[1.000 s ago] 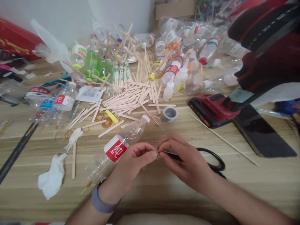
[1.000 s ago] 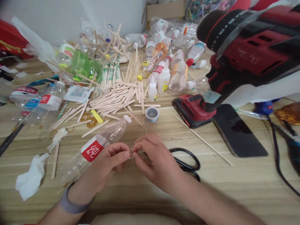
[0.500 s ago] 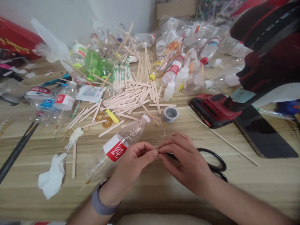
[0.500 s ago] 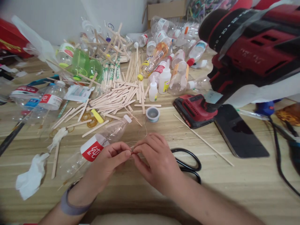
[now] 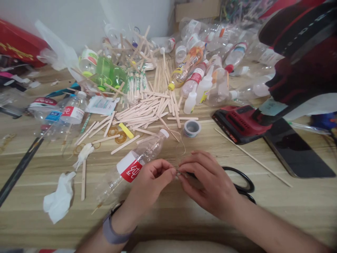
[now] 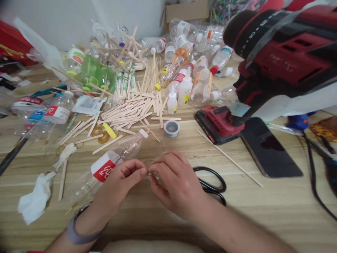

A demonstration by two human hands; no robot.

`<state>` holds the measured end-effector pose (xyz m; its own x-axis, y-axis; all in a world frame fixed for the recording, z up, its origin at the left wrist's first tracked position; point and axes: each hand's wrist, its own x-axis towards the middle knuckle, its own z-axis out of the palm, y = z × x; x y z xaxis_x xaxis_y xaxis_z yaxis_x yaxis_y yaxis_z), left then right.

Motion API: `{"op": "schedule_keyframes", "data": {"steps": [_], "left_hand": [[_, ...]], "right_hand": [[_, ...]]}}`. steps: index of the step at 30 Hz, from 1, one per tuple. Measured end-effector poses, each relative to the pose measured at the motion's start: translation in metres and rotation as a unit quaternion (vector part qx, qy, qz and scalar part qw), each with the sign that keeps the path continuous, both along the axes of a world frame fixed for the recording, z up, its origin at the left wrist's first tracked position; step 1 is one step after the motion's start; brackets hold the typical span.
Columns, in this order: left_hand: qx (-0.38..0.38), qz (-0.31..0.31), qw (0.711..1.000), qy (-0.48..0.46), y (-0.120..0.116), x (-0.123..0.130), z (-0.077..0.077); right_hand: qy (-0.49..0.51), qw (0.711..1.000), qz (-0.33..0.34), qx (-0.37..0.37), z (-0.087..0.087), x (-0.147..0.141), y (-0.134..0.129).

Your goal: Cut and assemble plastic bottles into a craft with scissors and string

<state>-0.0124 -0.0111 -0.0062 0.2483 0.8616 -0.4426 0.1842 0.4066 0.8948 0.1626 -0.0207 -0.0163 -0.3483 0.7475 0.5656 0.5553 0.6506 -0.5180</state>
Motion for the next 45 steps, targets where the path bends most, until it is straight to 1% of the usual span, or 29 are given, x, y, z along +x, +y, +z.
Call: {"op": "schedule_keyframes", "data": {"steps": [2,6,12,17,20,23,25,29,31,33,35,39,41,43,45], "left_hand": [[-0.004,0.003,1.0,-0.001,-0.001,0.001,0.001],[-0.007,0.003,1.0,0.011,-0.002,0.003,0.002],[0.006,-0.009,0.999,0.037,-0.003,0.003,0.0],[0.002,-0.029,0.999,0.045,-0.002,0.003,0.002],[-0.001,-0.031,0.999,0.045,-0.003,0.004,0.004],[-0.006,-0.019,0.999,0.046,-0.003,0.003,0.006],[-0.01,-0.011,0.999,0.048,-0.003,0.002,0.005],[0.005,-0.008,0.999,0.046,-0.002,0.001,0.003],[0.013,-0.015,0.998,0.052,-0.001,0.0,0.003],[0.016,-0.026,0.998,0.059,-0.002,0.0,0.004],[0.021,-0.033,0.997,0.065,-0.002,0.0,0.006],[0.069,-0.023,0.993,0.09,-0.005,0.001,0.009],[0.106,-0.023,0.987,0.115,-0.008,0.002,0.011],[0.155,-0.028,0.976,0.153,-0.011,0.003,0.01],[0.216,-0.03,0.955,0.2,-0.015,0.003,0.009]], "right_hand": [[-0.015,1.0,-0.002,0.009,-0.001,-0.001,0.0],[-0.023,1.0,0.004,0.004,-0.003,-0.001,-0.001],[-0.035,0.999,-0.002,-0.004,-0.005,-0.001,-0.002],[-0.05,0.999,-0.003,-0.005,-0.004,0.0,0.0],[-0.009,0.999,-0.005,-0.049,-0.001,0.002,0.002],[0.043,0.991,-0.043,-0.117,0.004,0.006,0.005],[0.055,0.988,-0.053,-0.135,0.006,0.008,0.006],[0.042,0.99,0.015,-0.134,0.005,0.008,0.005],[0.037,0.987,0.038,-0.149,0.004,0.006,0.004],[0.043,0.982,0.042,-0.177,0.004,0.005,0.003],[0.057,0.978,0.027,-0.201,0.005,0.005,0.004],[0.096,0.969,-0.036,-0.225,0.006,0.007,0.007],[0.119,0.958,-0.047,-0.258,0.005,0.008,0.008],[0.135,0.946,-0.049,-0.292,0.003,0.007,0.008],[0.146,0.94,-0.05,-0.304,0.002,0.006,0.007]]}}
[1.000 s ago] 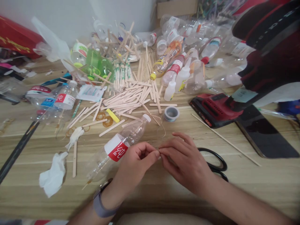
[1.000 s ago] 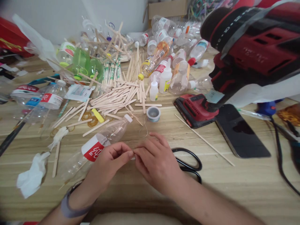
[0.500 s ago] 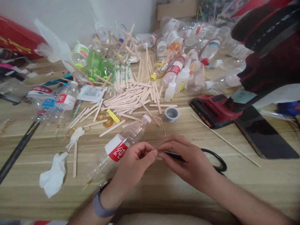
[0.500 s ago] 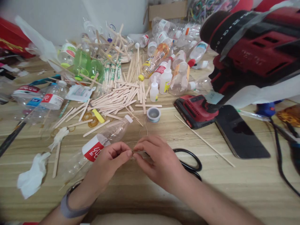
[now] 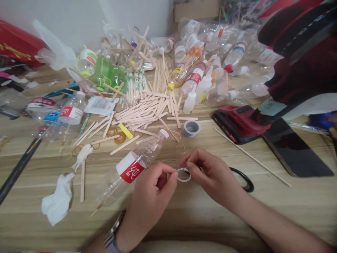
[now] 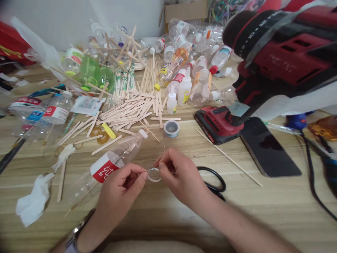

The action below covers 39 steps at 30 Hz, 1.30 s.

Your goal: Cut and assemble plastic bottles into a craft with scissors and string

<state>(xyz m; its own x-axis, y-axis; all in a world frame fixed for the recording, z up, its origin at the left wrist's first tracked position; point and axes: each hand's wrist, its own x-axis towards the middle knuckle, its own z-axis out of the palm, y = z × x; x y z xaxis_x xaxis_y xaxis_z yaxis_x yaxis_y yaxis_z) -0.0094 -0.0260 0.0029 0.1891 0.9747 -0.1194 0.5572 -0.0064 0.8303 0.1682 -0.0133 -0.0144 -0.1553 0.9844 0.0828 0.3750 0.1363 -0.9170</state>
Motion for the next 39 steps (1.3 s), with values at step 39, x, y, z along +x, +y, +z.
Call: {"op": "schedule_keyframes", "data": {"steps": [39], "left_hand": [[0.263,-0.012,0.961,0.084,-0.005,0.002,-0.006]], "right_hand": [[0.12,0.991,-0.02,-0.05,-0.002,-0.021,-0.018]]}}
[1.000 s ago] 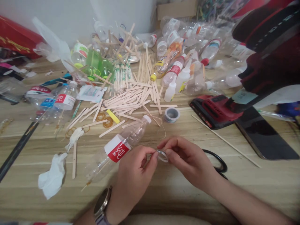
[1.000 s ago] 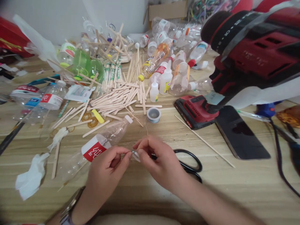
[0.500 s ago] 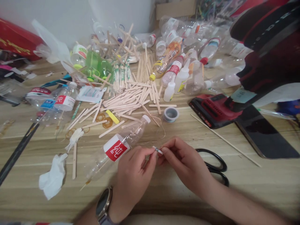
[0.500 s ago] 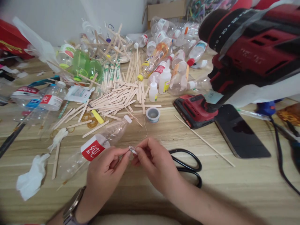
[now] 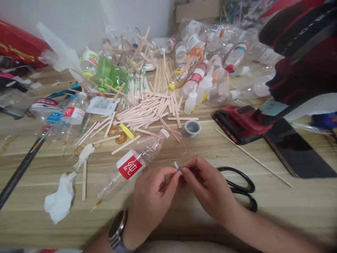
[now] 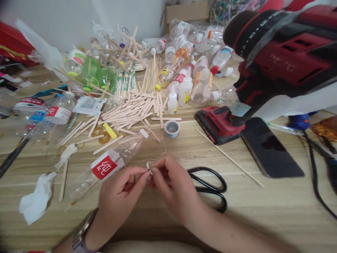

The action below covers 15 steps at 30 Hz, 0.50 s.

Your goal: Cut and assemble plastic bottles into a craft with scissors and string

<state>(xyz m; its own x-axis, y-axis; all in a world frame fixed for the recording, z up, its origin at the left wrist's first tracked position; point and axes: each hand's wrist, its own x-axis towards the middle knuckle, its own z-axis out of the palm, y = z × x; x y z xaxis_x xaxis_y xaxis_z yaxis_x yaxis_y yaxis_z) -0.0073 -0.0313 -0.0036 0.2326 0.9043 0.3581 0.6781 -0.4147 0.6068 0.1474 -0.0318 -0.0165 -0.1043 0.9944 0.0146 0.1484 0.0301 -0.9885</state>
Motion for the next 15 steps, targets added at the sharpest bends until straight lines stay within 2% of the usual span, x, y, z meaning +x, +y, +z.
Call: {"op": "schedule_keyframes", "data": {"steps": [3,8,11,15], "left_hand": [[-0.025,0.012,1.0,-0.012,0.001,-0.001,-0.001],[-0.075,0.013,0.996,-0.049,0.001,-0.003,-0.002],[-0.128,0.009,0.988,-0.085,0.002,-0.003,-0.001],[-0.195,0.008,0.972,-0.131,0.003,-0.004,0.0]], "right_hand": [[0.017,0.999,-0.025,0.044,0.002,0.002,0.003],[0.085,0.995,-0.014,0.04,0.005,0.006,0.007],[0.069,0.995,0.023,0.074,0.006,0.011,0.006],[-0.007,0.986,0.094,0.141,0.006,0.019,0.004]]}}
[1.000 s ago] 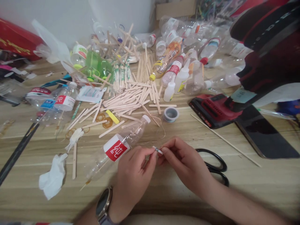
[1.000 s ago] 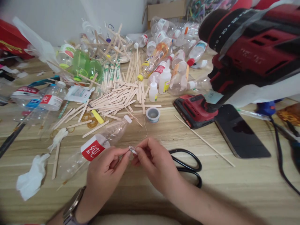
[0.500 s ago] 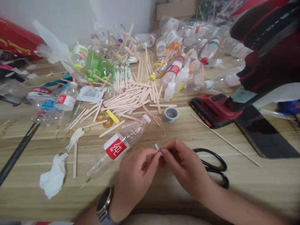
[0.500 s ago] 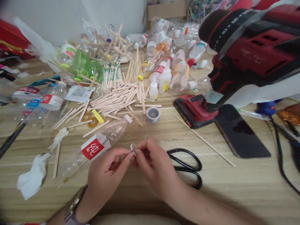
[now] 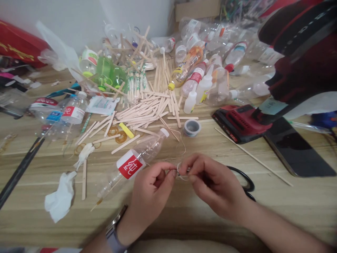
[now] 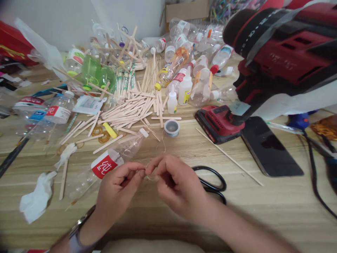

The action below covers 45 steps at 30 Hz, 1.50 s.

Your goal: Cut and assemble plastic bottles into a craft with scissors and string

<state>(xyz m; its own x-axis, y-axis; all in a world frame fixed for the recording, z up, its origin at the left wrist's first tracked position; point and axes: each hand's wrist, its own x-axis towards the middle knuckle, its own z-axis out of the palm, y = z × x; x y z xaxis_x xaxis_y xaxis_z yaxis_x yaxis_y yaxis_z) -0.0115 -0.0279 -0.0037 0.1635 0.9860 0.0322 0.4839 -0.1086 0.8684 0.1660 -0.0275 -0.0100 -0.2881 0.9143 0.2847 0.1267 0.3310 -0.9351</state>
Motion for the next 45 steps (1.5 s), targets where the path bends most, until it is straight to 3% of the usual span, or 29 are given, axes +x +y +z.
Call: {"op": "schedule_keyframes", "data": {"steps": [6,18,26,38,45], "left_hand": [[-0.058,0.0,0.998,-0.026,0.003,-0.001,0.004],[0.033,0.02,0.999,0.009,0.0,0.004,0.004],[0.14,-0.015,0.987,0.072,-0.008,0.009,0.005],[0.087,0.011,0.996,0.032,-0.002,0.006,0.002],[0.032,-0.004,0.999,0.013,-0.002,0.007,0.0]], "right_hand": [[-0.122,0.987,-0.029,0.1,0.003,0.001,0.002],[-0.002,0.988,-0.064,-0.143,-0.013,-0.013,-0.006],[0.036,0.979,-0.084,-0.182,-0.006,-0.019,-0.009],[0.141,0.96,-0.091,-0.222,-0.001,-0.019,-0.002],[0.254,0.916,-0.025,-0.31,0.003,-0.014,0.002]]}}
